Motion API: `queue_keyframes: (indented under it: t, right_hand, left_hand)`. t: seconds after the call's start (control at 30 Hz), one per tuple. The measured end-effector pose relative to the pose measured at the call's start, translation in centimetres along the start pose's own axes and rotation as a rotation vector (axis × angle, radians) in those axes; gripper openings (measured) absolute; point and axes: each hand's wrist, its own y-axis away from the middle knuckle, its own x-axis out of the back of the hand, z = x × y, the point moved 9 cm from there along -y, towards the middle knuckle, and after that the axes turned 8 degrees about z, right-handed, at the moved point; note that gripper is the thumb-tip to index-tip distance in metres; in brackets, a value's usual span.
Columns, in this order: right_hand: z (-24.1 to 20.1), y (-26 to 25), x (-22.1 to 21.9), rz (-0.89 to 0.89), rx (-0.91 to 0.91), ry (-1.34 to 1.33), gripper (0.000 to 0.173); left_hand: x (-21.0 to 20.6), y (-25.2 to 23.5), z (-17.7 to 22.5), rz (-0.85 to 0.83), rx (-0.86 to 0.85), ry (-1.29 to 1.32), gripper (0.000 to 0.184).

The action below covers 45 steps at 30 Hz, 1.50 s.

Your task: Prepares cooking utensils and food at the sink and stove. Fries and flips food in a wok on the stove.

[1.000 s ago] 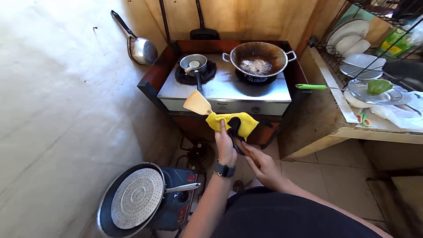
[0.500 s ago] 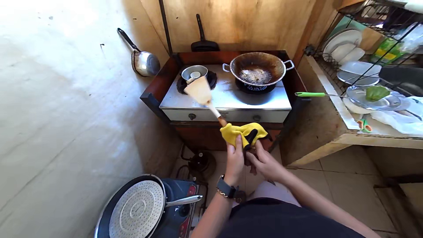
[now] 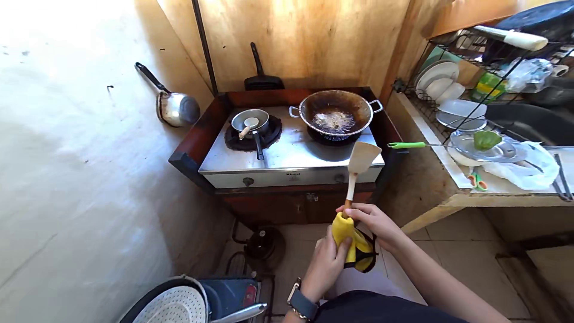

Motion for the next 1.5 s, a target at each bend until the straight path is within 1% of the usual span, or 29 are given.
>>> queue_keyframes:
  t: [0.07,0.2,0.23,0.27,0.3,0.37,0.4,0.5,0.6,0.63,0.67,0.73,0.8,0.83,0.93,0.97,1.03,1.1,1.2,1.33,1.5]
  right_hand:
    - [-0.4,-0.5,2.0,0.114,0.041,-0.050,0.029]
    - [-3.6,-2.4,8.5,0.478,0.103,-0.236,0.033]
    - [-4.7,-2.8,10.3,0.555,0.133,-0.302,0.033]
    - [-5.7,-3.2,12.0,0.604,0.159,-0.353,0.033]
    - [-6.5,-3.4,13.1,0.622,0.172,-0.388,0.035]
    - [-6.3,-3.4,13.3,0.570,0.134,-0.417,0.044]
    - [-5.4,-2.9,12.3,0.505,0.083,-0.413,0.046]
    - [-1.8,-1.0,7.7,0.229,-0.039,-0.358,0.043]
    - [0.1,-0.3,5.3,0.053,-0.151,-0.317,0.056]
    - [0.1,-0.6,5.4,0.032,-0.157,-0.284,0.055]
    - [-0.4,-1.4,6.2,0.048,-0.130,-0.216,0.052]
    - [-2.3,-3.6,9.2,0.137,-0.029,0.000,0.049]
    - [-5.4,-5.9,12.9,0.211,0.047,0.302,0.052]
    - [-7.2,-6.9,14.5,0.218,0.081,0.474,0.055]
    - [-11.8,-9.6,17.4,0.228,0.184,1.039,0.057]
    - [-12.8,-10.4,17.6,0.225,0.178,1.180,0.057]
    - [-13.6,-11.9,17.1,0.181,0.065,1.382,0.051]
    - [-13.7,-13.1,16.1,0.112,-0.065,1.480,0.048]
    - [-12.7,-14.9,14.6,0.038,-0.152,1.510,0.049]
    - [-10.5,-17.0,12.5,0.040,-0.176,1.501,0.051]
    - [-8.7,-17.7,11.0,0.098,-0.172,1.477,0.051]
  left_hand:
    - [-1.0,-0.7,0.3,-0.073,-0.007,-0.038,0.055]
    - [-2.7,-1.8,-0.2,-0.256,0.040,-0.091,0.049]
    - [-2.4,-2.2,-0.5,-0.273,0.065,-0.077,0.049]
    - [-1.7,-2.8,-0.9,-0.250,0.091,-0.032,0.049]
    - [-0.5,-3.4,-1.2,-0.186,0.113,0.045,0.049]
    - [2.7,-4.7,-1.6,-0.002,0.153,0.212,0.048]
    - [4.5,-5.2,-1.8,0.093,0.179,0.272,0.047]
    - [9.8,-6.8,-2.0,0.380,0.294,0.349,0.047]
    - [14.2,-8.3,-1.5,0.626,0.316,0.406,0.044]
    - [15.4,-8.9,-1.4,0.687,0.303,0.423,0.044]
    - [16.3,-9.4,-1.4,0.734,0.287,0.440,0.044]
    - [17.5,-10.3,-1.5,0.796,0.262,0.474,0.046]
    - [17.9,-10.7,-1.9,0.820,0.243,0.520,0.046]
    - [17.8,-10.7,-2.2,0.824,0.244,0.548,0.046]
    - [17.1,-10.8,-3.1,0.824,0.283,0.640,0.045]
    - [17.0,-10.8,-3.4,0.817,0.292,0.668,0.045]
    - [17.0,-10.9,-4.1,0.805,0.309,0.707,0.046]
    - [17.2,-11.1,-4.5,0.786,0.318,0.710,0.047]
    - [18.0,-11.6,-4.3,0.770,0.310,0.700,0.047]
    - [19.0,-11.8,-4.3,0.761,0.292,0.733,0.047]
    - [20.0,-11.8,-4.8,0.746,0.304,0.717,0.048]
